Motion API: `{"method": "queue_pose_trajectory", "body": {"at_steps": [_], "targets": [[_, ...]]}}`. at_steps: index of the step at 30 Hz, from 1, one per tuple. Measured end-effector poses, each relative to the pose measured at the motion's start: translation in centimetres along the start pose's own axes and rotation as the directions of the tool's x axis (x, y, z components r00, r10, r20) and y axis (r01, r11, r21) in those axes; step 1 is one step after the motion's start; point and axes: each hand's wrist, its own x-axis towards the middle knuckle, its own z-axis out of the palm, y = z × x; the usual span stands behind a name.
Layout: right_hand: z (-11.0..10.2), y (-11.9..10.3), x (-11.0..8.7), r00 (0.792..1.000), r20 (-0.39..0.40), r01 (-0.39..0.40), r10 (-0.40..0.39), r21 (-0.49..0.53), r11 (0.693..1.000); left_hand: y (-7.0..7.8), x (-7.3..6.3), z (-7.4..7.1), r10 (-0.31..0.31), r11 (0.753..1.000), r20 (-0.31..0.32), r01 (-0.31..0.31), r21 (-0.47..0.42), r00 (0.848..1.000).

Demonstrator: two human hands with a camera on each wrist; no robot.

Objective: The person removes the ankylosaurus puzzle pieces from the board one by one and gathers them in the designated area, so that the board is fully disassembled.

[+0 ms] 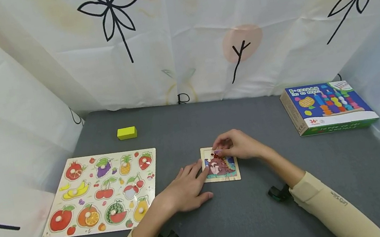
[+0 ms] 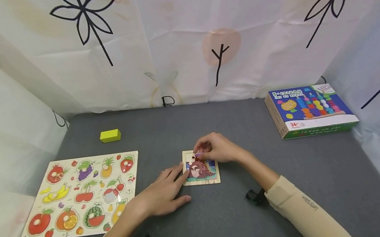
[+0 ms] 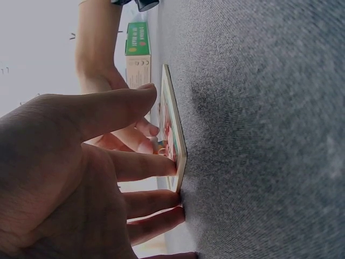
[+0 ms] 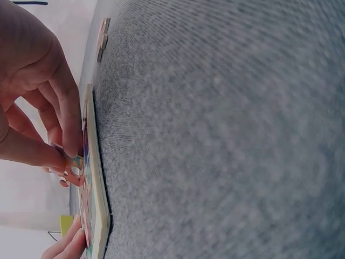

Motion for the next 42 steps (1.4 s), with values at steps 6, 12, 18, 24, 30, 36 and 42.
{"method": "queue_pose_trajectory", "body": {"at_steps": [6, 12, 18, 24, 30, 36, 42], "targets": [[0.1, 0.0, 0.1, 1.0, -0.008, 0.003, -0.003, -0.027, 1.0, 1.2, -0.6, -1.1, -0.032, 0.999, 0.022, 0.032, -0.007, 0.999], [0.1, -0.2, 0.1, 1.0, -0.019, 0.007, -0.008, -0.054, 0.998, 1.3, -0.8, -1.2, -0.01, 1.0, 0.006, 0.01, 0.001, 1.0], [0.2, -0.1, 0.1, 1.0, -0.012, 0.018, -0.019, -0.093, 0.995, 1.7, -0.8, -1.6, -0.019, 1.0, 0.023, 0.019, -0.001, 1.0], [0.2, -0.1, 0.1, 1.0, 0.008, 0.002, -0.002, -0.072, 0.997, 1.4, -0.5, -1.2, -0.017, 1.0, 0.014, 0.017, 0.019, 1.0], [0.2, 0.0, 0.1, 0.999, 0.017, -0.027, 0.027, -0.032, 0.999, 2.1, -0.2, -1.2, -0.027, 0.996, -0.02, 0.029, 0.08, 0.999], [0.1, 0.4, 0.2, 0.999, 0.034, -0.018, 0.017, 0.035, 0.999, 3.0, 0.3, -0.7, 0.069, 0.987, -0.03, -0.064, 0.148, 0.997], [0.1, 0.6, 0.3, 1.0, 0.028, -0.016, 0.014, 0.067, 0.998, 3.5, 0.8, -0.2, 0.091, 0.986, 0.02, -0.093, 0.141, 0.996]]}}
